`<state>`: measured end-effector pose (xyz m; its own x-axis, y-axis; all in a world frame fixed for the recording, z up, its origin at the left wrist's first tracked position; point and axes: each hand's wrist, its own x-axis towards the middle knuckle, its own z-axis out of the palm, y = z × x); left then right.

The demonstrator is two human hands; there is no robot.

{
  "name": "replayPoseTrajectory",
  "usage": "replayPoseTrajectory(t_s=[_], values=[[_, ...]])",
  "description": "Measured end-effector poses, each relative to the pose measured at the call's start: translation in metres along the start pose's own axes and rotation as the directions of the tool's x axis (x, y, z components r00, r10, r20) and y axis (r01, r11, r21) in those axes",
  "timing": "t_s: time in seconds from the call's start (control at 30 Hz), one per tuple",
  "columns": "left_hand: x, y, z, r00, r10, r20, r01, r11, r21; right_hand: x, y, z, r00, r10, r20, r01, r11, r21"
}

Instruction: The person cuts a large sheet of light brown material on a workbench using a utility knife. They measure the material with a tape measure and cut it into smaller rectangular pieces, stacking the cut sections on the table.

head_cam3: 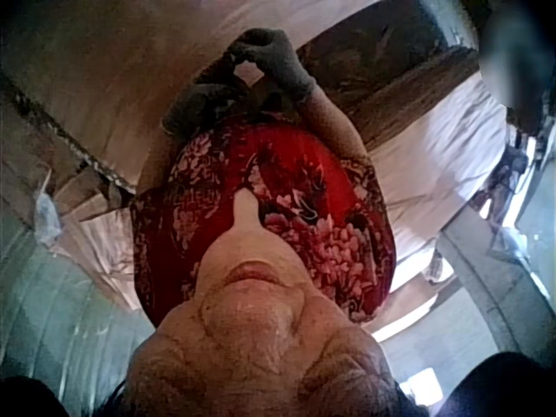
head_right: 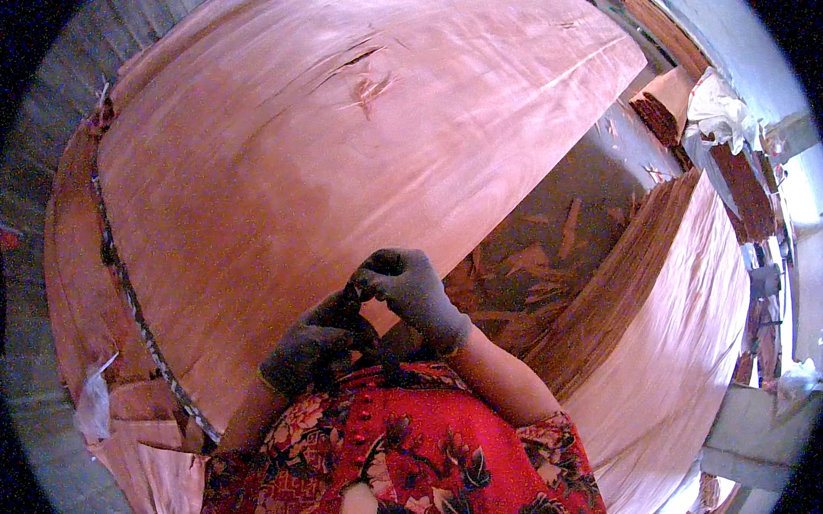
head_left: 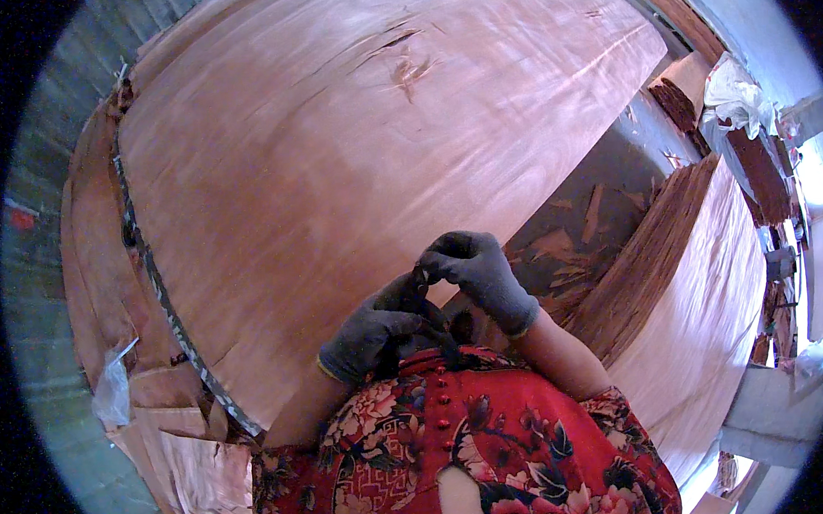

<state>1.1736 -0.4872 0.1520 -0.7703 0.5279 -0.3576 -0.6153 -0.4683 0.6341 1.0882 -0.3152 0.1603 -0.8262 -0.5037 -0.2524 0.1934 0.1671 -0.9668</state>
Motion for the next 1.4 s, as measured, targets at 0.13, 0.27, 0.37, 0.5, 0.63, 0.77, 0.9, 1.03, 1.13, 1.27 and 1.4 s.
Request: replayPoseTrajectory(t_s=[0.13,0.27,0.37,0.5,0.63,0.77,0.9,1.03,1.13,1.27,1.4], values=[[0.0,0.004,0.013,0.99,0.002,-0.139,-0.006,1.0,-0.023,0.004,0.006,0.001,0.999,0.033,-0.023,-0.034,0.999,-0.032],[0.002,0.0,0.005,0.984,0.056,-0.168,-0.066,0.996,-0.056,0.005,0.014,0.004,0.981,-0.058,-0.188,0.104,0.964,0.245],[0.0,0.002,0.0,0.982,0.084,-0.169,-0.091,0.995,-0.032,0.002,0.011,0.009,0.908,-0.178,-0.38,0.231,0.968,0.099],[0.001,0.002,-0.003,0.96,0.127,-0.248,-0.122,0.992,0.039,0.003,0.003,0.0,0.638,-0.756,0.143,0.644,0.424,-0.637],[0.01,-0.009,-0.017,0.955,0.194,-0.225,-0.167,0.977,0.134,-0.002,-0.009,0.013,0.694,-0.655,0.298,0.599,0.297,-0.744],[0.021,-0.014,-0.016,0.933,0.265,-0.243,-0.199,0.943,0.266,0.011,0.016,0.01,0.642,-0.681,0.352,0.574,0.122,-0.81],[0.009,0.005,-0.002,0.916,0.153,-0.371,-0.082,0.976,0.201,0.017,0.017,0.018,0.64,-0.657,0.399,0.546,0.022,-0.838],[0.007,0.01,-0.002,0.94,0.092,-0.327,0.005,0.959,0.282,0.019,0.01,0.019,0.661,-0.614,0.431,0.555,0.013,-0.832],[0.009,-0.004,-0.017,0.96,0.088,-0.266,-0.02,0.969,0.248,0.025,0.019,0.024,0.754,-0.512,0.412,0.499,0.038,-0.866],[0.01,-0.008,-0.023,0.958,0.078,-0.278,0.01,0.953,0.302,0.03,0.021,0.032,0.887,-0.297,0.353,0.4,0.113,-0.91],[0.014,-0.022,-0.035,0.922,0.286,-0.26,-0.193,0.923,0.334,0.029,0.02,0.039,0.805,-0.431,0.408,0.471,0.046,-0.881]])
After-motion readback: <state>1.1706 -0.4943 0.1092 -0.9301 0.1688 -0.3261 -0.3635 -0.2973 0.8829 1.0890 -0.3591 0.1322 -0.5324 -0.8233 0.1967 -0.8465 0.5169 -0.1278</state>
